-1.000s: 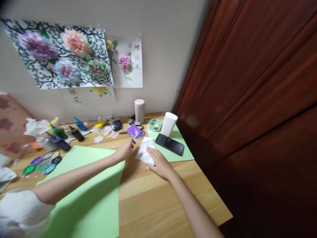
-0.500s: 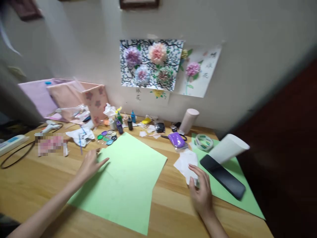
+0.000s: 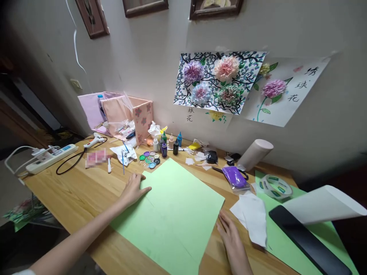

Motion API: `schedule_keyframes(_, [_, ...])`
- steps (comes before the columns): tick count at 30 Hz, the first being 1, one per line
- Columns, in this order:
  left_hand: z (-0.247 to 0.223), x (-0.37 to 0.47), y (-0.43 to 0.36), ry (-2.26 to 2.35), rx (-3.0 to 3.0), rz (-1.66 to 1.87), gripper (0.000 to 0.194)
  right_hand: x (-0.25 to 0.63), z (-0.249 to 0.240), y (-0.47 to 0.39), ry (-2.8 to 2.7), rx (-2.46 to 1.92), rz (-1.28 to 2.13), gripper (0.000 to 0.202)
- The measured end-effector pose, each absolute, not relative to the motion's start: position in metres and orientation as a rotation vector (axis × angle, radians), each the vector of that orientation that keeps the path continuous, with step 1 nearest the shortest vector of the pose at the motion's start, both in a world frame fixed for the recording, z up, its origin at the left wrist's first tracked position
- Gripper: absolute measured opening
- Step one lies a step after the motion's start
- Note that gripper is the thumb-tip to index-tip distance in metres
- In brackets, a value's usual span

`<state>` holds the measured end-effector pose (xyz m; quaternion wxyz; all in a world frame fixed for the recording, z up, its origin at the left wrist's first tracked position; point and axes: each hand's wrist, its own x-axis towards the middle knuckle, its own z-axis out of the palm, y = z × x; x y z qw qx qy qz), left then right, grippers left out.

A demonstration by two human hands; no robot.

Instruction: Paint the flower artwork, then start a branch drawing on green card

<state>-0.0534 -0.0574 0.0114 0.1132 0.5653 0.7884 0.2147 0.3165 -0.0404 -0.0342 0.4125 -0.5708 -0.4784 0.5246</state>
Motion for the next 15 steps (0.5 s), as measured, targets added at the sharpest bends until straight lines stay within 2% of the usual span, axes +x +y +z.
schedule_keyframes(3, [0.016, -0.052, -0.062, 2.218, 1.682, 0.619, 0.027, 0.318, -0.03, -0.041, -1.009, -1.424, 1.406, 0.061])
schedule_keyframes(8, [0.022, -0.049, -0.064, 2.006, 1.755, 0.617, 0.014, 0.315, -0.014, -0.032, -0.928, -1.483, 1.361, 0.062])
schedule_keyframes(15, [0.024, -0.073, -0.049, 1.864, 1.833, 0.61, 0.019, 0.309, -0.02, 0.001, -1.217, -1.681, 1.44, 0.06])
